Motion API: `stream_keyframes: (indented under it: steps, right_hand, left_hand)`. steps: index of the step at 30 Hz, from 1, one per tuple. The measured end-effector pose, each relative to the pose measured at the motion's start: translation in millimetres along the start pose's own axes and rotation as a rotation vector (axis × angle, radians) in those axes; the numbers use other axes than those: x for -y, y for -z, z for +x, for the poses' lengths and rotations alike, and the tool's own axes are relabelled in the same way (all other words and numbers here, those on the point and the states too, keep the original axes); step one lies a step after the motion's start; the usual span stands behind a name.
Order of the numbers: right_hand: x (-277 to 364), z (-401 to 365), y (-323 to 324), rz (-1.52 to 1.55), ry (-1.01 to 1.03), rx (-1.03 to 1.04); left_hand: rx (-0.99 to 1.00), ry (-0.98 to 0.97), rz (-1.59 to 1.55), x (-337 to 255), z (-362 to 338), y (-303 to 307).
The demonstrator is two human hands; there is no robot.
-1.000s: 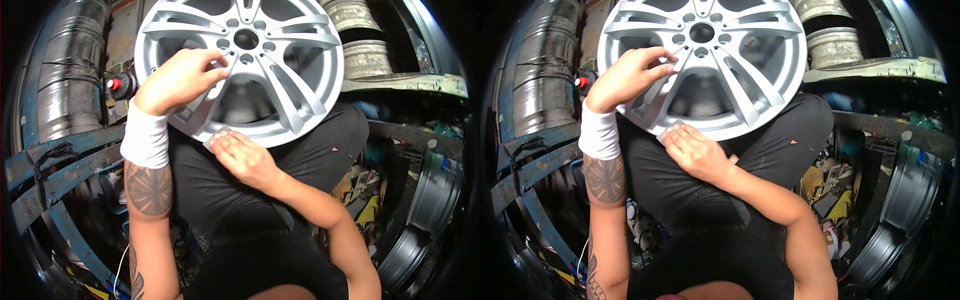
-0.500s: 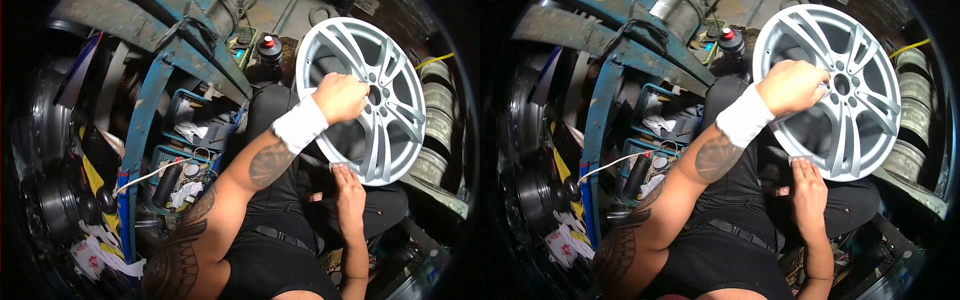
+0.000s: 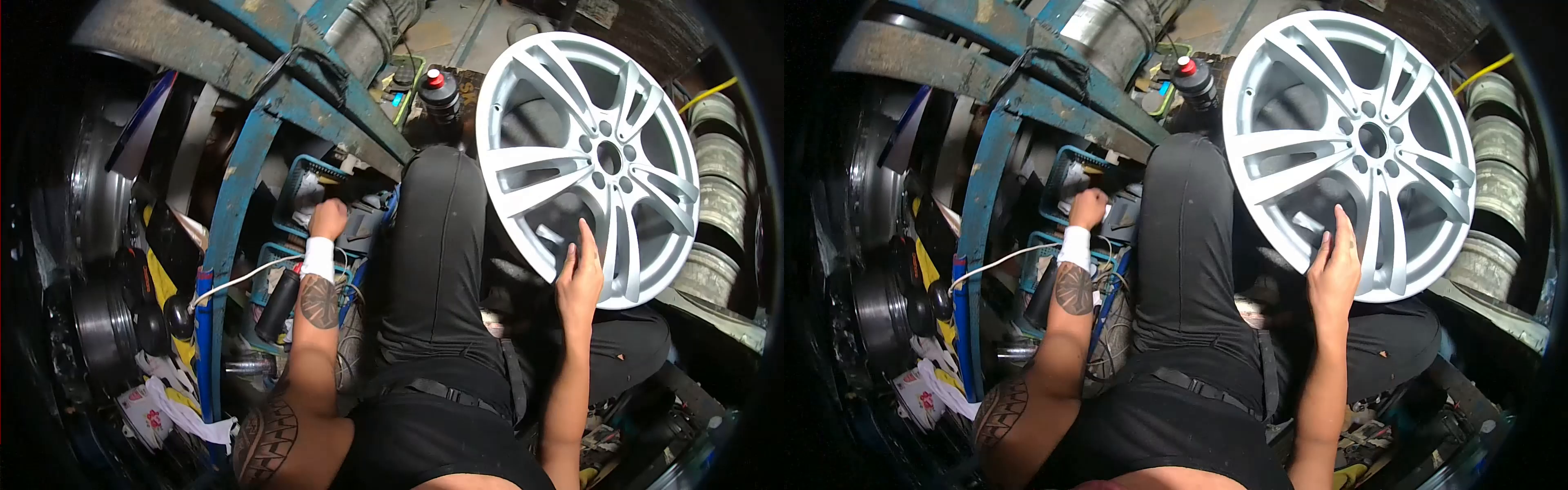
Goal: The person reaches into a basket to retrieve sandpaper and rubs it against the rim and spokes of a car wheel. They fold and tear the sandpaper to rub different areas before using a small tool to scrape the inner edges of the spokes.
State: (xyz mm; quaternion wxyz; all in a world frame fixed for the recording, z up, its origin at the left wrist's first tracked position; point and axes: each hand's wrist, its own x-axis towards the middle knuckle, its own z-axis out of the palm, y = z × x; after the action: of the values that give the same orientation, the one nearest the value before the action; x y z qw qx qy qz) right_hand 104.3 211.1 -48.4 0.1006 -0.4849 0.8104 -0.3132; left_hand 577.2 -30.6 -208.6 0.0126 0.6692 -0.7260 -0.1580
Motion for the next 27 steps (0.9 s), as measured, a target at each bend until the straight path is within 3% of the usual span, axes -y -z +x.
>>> stream_keyframes:
  steps: [2,7,9,14,17,18,21,27]
  right_hand:
    - [2,0,3,0.051,-0.058,-0.038]
    - [0,-3,-5,-0.106,0.075,0.075]
    - [11,-2,-1,-0.113,-0.028,0.207]
    - [14,1,1,-0.121,-0.042,0.208]
    - [17,2,0,-0.127,-0.06,0.214]
    - [16,2,1,-0.136,-0.063,0.22]
    - [13,1,1,-0.13,-0.066,0.228]
    - [17,1,3,-0.135,-0.084,0.244]
  left_hand:
    - [0.109,0.084,-0.243,12,-20,-24]
    - [0.097,0.112,0.089,-20,-61,-52]
    - [0.099,0.076,0.124,-13,-62,-61]
    - [0.24,0.063,0.212,-9,-62,-51]
    - [0.142,0.124,0.352,6,-58,-56]
    - [0.22,0.167,0.391,9,-56,-53]
    - [0.152,0.225,0.46,14,-57,-51]
    - [-0.058,-0.039,0.345,10,-51,-48]
